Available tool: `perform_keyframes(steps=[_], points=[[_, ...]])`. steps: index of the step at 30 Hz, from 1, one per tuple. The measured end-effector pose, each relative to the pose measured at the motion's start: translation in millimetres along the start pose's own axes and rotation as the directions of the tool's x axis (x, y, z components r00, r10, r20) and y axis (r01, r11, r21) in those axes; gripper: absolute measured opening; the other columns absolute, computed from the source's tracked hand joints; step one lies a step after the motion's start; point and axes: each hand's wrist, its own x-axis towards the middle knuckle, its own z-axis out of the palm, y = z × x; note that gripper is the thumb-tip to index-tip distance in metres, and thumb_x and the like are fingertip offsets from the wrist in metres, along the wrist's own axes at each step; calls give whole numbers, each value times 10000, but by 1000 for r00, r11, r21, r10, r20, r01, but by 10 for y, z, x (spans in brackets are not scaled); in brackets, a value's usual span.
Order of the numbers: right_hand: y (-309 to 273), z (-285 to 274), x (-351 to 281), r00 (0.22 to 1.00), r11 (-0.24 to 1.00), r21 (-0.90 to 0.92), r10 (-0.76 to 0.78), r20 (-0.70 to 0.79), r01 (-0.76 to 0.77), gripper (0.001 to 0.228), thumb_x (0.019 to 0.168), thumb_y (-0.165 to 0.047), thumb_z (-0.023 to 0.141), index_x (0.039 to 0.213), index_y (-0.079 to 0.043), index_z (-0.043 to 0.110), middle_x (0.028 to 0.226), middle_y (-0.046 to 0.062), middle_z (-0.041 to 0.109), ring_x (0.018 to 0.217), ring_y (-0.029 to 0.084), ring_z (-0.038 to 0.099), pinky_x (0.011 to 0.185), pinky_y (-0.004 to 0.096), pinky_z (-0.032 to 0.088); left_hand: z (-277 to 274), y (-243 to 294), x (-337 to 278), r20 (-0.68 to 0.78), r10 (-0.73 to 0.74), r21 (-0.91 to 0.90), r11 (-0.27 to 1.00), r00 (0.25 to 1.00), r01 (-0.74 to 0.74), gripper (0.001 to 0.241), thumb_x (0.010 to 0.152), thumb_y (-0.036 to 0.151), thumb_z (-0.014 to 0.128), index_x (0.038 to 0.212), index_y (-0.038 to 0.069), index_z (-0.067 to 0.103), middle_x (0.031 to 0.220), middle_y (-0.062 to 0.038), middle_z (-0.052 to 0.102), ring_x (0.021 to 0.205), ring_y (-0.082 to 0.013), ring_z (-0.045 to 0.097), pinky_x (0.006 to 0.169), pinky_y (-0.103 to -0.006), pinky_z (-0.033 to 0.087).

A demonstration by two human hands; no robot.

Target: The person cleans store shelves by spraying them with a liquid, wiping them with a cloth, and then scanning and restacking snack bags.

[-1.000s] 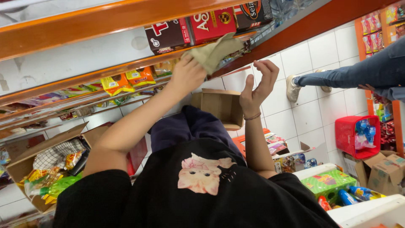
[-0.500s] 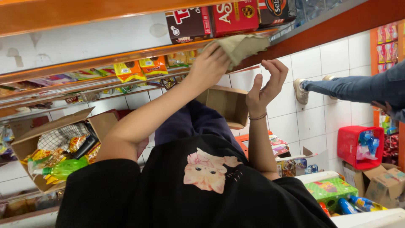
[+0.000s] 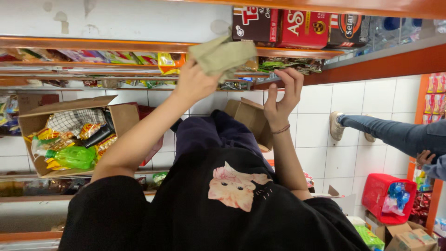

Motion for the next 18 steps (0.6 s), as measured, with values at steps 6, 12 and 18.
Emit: perform_keyframes(steps=[6,12,18], points=[[-132,168,23,997,997,-4,-74,20,74,283,940,24,606,1221,-1,633,1232,164,564,1153,320,578,1036,406,489,53,4,239,23,202,85,976,979,-203,483,829,226,633,1278,90,744,1332,-36,677,1282,-178,590,1188,-377,361],[-326,500,28,994,995,23,-96,58,95,291,926,35,608,1213,-2,637,1216,159,559,1151,324,569,1053,419,479,-484,-687,-312,90,205,183,959,975,-218,495,781,254,640,1238,105,762,1294,2,696,1256,-176,612,1185,-399,388],[-671,875,30,992,994,50,-98,83,94,268,926,12,623,1193,-3,641,1221,165,574,1164,334,575,1051,417,482,-1281,-1633,-1034,68,22,242,969,997,-38,400,883,216,735,1281,228,769,1313,-1,714,1254,-192,648,1147,-407,432]])
